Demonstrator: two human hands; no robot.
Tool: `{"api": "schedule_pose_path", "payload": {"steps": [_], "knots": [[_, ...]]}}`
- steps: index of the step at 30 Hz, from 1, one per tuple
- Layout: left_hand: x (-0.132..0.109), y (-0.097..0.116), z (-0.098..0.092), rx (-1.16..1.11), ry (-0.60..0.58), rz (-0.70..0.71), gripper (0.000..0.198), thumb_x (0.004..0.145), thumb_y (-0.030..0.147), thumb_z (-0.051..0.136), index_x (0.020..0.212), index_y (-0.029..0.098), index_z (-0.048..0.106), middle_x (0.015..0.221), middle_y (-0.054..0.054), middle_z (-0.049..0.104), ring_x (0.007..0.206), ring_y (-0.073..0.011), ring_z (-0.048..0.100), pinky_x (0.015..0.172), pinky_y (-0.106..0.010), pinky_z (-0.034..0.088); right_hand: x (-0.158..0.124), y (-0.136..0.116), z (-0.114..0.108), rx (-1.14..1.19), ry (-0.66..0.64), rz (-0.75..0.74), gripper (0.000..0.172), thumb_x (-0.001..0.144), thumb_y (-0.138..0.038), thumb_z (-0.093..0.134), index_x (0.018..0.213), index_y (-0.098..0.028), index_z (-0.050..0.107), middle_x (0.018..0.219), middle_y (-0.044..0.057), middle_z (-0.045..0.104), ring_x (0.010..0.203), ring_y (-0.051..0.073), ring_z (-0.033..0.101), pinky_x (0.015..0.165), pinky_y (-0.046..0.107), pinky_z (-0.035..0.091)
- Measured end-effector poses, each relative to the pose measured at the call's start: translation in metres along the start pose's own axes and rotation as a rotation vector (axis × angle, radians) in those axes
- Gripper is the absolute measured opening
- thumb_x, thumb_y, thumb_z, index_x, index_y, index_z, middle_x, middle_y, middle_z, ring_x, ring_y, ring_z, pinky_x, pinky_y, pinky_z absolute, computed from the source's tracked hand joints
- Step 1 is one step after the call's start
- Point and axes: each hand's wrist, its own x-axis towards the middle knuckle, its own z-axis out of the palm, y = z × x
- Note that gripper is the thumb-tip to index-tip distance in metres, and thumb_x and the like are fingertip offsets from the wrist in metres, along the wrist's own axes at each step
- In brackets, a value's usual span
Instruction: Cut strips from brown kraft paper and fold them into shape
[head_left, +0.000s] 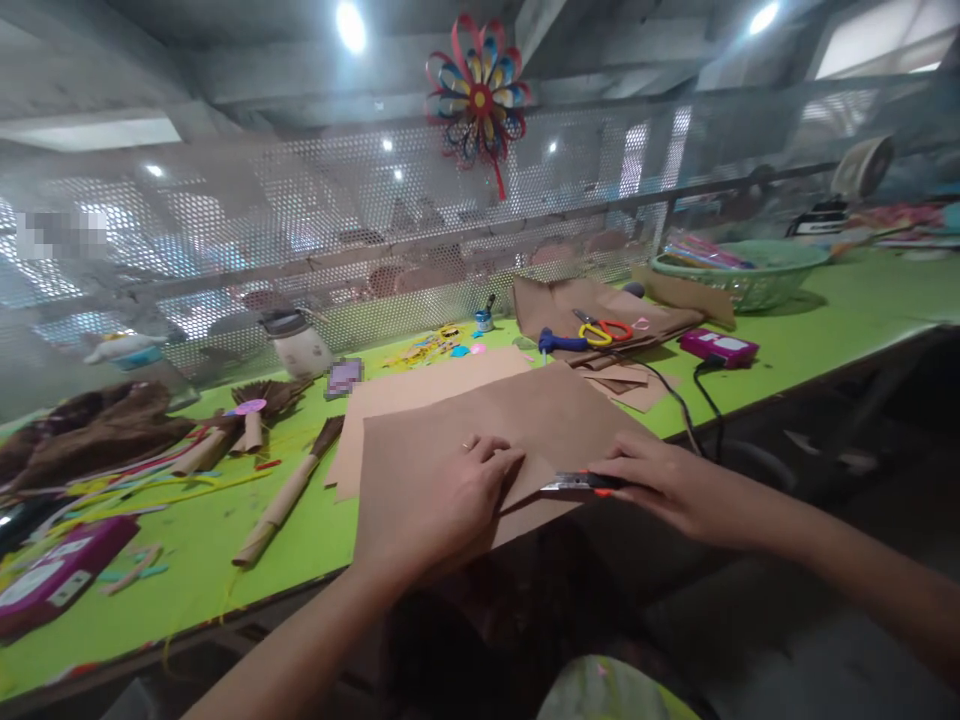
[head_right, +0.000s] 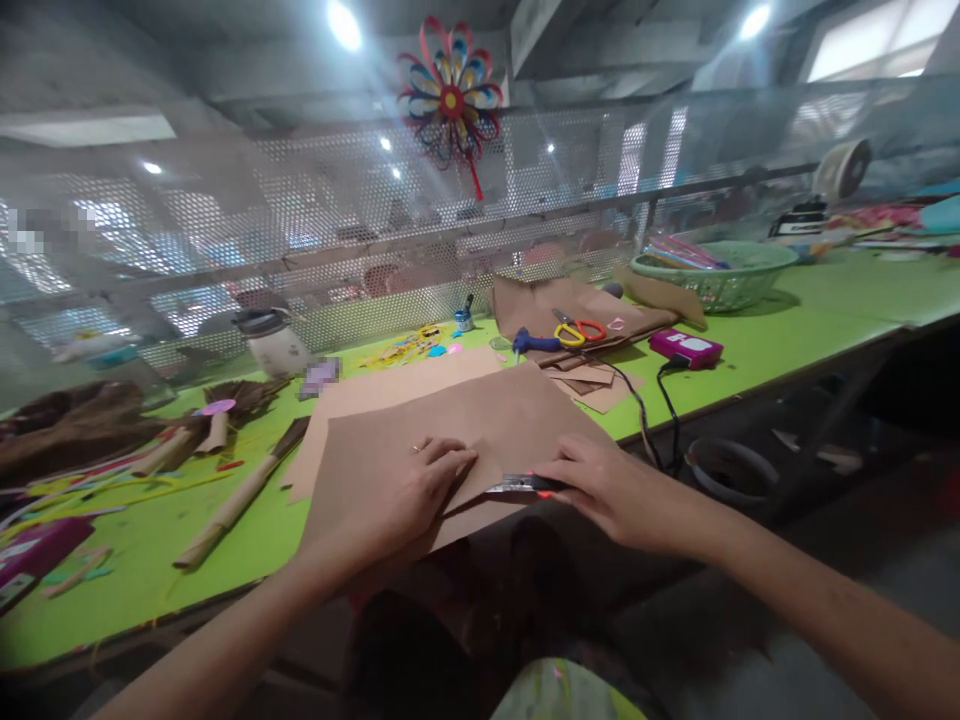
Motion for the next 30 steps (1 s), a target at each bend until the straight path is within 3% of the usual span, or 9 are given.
{"api": "schedule_pose_path", "payload": {"steps": [6, 12, 16, 25, 30], "knots": [[0.003, 0.012, 0.001, 0.022, 0.006, -0.010, 0.030, 0.096, 0.023, 0.031, 0.093, 0.017, 0.060, 0.097, -0.010, 0.060, 0.090, -0.0209, 0.053, 0.091, -0.042, 0.041, -0.003, 0.013, -0.005, 0.017, -0.028, 0.005, 0.035, 0.095, -0.029, 0.039, 0.126, -0.028, 0.054, 0.098, 0.008, 0.052, 0.089, 0.019, 0.053, 0.079, 0.031, 0.044], [-0.003, -0.012, -0.012, -0.200, -0.113, 0.041, 0.025, 0.092, 0.029, 0.046, 0.107, 0.021, 0.064, 0.116, -0.008, 0.060, 0.106, -0.0211, 0.054, 0.097, -0.040, 0.041, -0.002, 0.015, 0.003, 0.026, -0.020, -0.001, 0.037, 0.096, -0.032, 0.038, 0.130, -0.029, 0.052, 0.096, 0.009, 0.052, 0.087, 0.019, 0.054, 0.079, 0.032, 0.044], [-0.006, -0.023, -0.011, -0.220, -0.126, 0.032, 0.025, 0.090, 0.029, 0.050, 0.108, 0.022, 0.066, 0.119, -0.008, 0.059, 0.110, -0.0214, 0.052, 0.098, -0.039, 0.041, -0.002, 0.017, 0.005, 0.064, -0.027, -0.001, 0.038, 0.096, -0.034, 0.038, 0.131, -0.029, 0.051, 0.098, 0.009, 0.053, 0.089, 0.019, 0.054, 0.081, 0.033, 0.044], [0.002, -0.014, -0.014, -0.175, -0.122, 0.014, 0.023, 0.089, 0.028, 0.052, 0.104, 0.023, 0.068, 0.113, -0.007, 0.062, 0.106, -0.0212, 0.054, 0.095, -0.037, 0.043, -0.013, 0.014, 0.006, 0.125, -0.024, 0.027, 0.038, 0.096, -0.035, 0.038, 0.131, -0.028, 0.051, 0.105, 0.009, 0.055, 0.096, 0.020, 0.055, 0.086, 0.034, 0.043], [0.008, -0.008, -0.016, -0.128, -0.135, 0.057, 0.023, 0.090, 0.027, 0.049, 0.100, 0.024, 0.070, 0.104, -0.008, 0.062, 0.098, -0.0203, 0.056, 0.090, -0.036, 0.045, -0.004, 0.010, 0.008, 0.093, 0.006, 0.017, 0.037, 0.096, -0.034, 0.039, 0.129, -0.028, 0.054, 0.098, 0.009, 0.056, 0.088, 0.019, 0.057, 0.081, 0.032, 0.045]]}}
